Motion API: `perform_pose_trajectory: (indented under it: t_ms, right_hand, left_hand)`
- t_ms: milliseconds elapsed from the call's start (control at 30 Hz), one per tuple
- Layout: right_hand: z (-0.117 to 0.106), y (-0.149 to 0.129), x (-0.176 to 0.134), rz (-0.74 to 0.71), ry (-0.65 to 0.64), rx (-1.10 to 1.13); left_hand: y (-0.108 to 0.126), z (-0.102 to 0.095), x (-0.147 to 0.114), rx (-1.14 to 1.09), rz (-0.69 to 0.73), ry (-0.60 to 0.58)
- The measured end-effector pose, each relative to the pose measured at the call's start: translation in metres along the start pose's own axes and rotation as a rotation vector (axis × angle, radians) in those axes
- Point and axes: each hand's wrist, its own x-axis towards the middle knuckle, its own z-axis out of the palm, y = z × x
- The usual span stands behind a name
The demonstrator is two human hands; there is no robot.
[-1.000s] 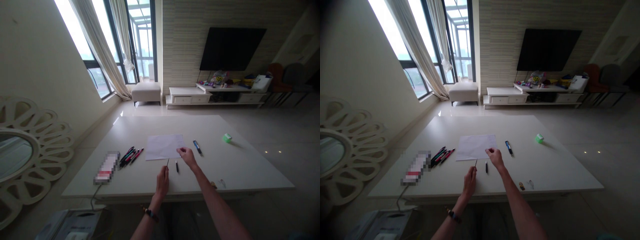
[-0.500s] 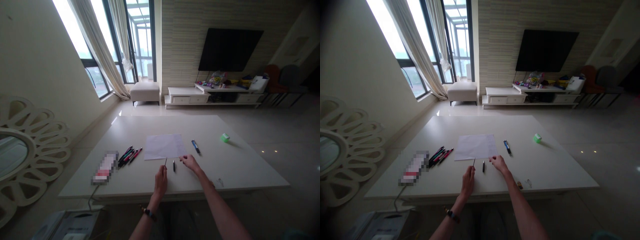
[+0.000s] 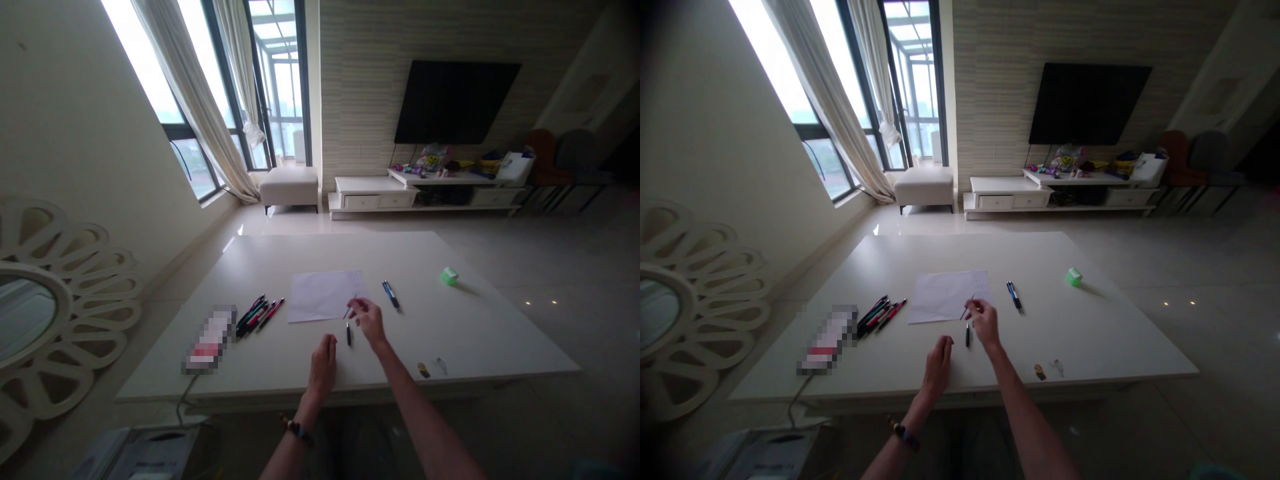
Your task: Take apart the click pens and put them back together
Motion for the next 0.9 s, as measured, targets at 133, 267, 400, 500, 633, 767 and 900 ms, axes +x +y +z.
perform_pose_trajectory:
  t_ms: [133, 267, 400, 500, 633, 767, 900]
  right_hand:
    - [-0.034, 0.01, 0.013, 0.059, -0.081, -0.208]
    - [-0.037, 0.034, -0.002, 0.122, -0.208, -0.424]
    - [-0.045, 0.055, -0.018, 0.03, -0.069, -0.511]
    - [-0.065, 0.07, -0.029, -0.045, 0.138, -0.533]
    - [-0.086, 0.082, -0.043, -0.046, 0.233, -0.52]
    - [-0.085, 0.08, -0.043, -0.027, 0.189, -0.588]
    - [-0.084, 0.079, -0.039, -0.019, 0.212, -0.562]
  left_hand:
    - [0.003, 0.0, 0.001, -0.004, 0.014, 0.03]
    - [0.004, 0.0, 0.002, -0.038, 0.021, 0.065]
    - [0.002, -0.001, 0.003, -0.046, 0.006, 0.083]
    - [0.0, 0.002, 0.008, -0.002, 0.018, 0.116]
    - [0.001, 0.015, 0.022, 0.13, 0.031, 0.15]
    - [0.006, 0.029, 0.039, 0.238, 0.03, 0.148]
    - [0.005, 0.021, 0.042, 0.268, 0.04, 0.171]
